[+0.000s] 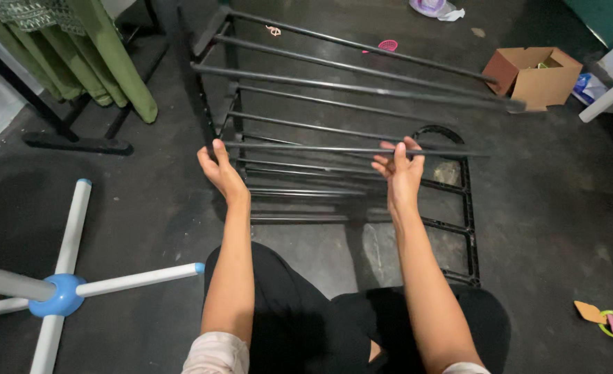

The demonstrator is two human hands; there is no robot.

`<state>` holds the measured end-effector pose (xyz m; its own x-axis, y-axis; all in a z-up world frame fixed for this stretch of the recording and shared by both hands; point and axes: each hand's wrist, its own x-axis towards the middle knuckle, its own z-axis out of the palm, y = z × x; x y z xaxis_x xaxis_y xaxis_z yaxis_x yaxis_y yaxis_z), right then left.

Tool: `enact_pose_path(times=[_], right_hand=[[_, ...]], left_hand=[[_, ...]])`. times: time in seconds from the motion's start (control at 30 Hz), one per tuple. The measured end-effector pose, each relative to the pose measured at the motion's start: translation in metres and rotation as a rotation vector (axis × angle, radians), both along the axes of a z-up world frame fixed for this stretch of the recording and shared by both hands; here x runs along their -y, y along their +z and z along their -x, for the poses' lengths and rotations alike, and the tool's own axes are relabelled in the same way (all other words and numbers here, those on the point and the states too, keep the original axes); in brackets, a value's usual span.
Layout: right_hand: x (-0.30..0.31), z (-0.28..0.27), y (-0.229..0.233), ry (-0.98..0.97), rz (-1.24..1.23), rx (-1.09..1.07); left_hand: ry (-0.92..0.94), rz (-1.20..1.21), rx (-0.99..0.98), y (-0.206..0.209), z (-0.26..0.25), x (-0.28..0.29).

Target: The person sits on the floor and disassembles a black metal shoe rack by removing vertical rods from the plastic base. They then separate the two halves of the plastic base and begin reinserting rods into one half.

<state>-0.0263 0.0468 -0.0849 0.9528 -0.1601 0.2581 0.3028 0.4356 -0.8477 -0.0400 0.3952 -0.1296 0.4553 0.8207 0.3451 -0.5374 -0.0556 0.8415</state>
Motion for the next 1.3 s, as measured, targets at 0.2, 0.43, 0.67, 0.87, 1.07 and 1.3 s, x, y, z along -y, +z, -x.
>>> enact_pose_path(times=[0.2, 0.43, 0.67, 0.87, 1.07, 1.3], right_hand=[[0.002, -0.003, 0.000, 0.040, 0.075, 0.028], [0.002, -0.006, -0.158, -0.697, 0.539, -0.033], [0.005, -0.033, -0.234, -0.314, 0.405, -0.471], [0.039, -0.033, -0.223, -0.260, 0.120, -0.296], [0.085, -0.006, -0.202, -0.309, 0.172, -0.172], [0.106, 0.016, -0.173, -0.449, 0.363, -0.110]], left_hand=[[0.034, 0.109, 0.042, 0.005, 0.008, -0.001], [0.070, 0.200, 0.091, 0.007, 0.004, 0.018], [-0.090, 0.513, 0.168, 0.005, -0.002, 0.073], [-0.233, 0.721, 0.039, -0.025, 0.002, 0.115], [-0.352, 0.863, 0.127, -0.093, -0.017, 0.139], [-0.394, 1.029, 0.070, -0.178, -0.039, 0.161]])
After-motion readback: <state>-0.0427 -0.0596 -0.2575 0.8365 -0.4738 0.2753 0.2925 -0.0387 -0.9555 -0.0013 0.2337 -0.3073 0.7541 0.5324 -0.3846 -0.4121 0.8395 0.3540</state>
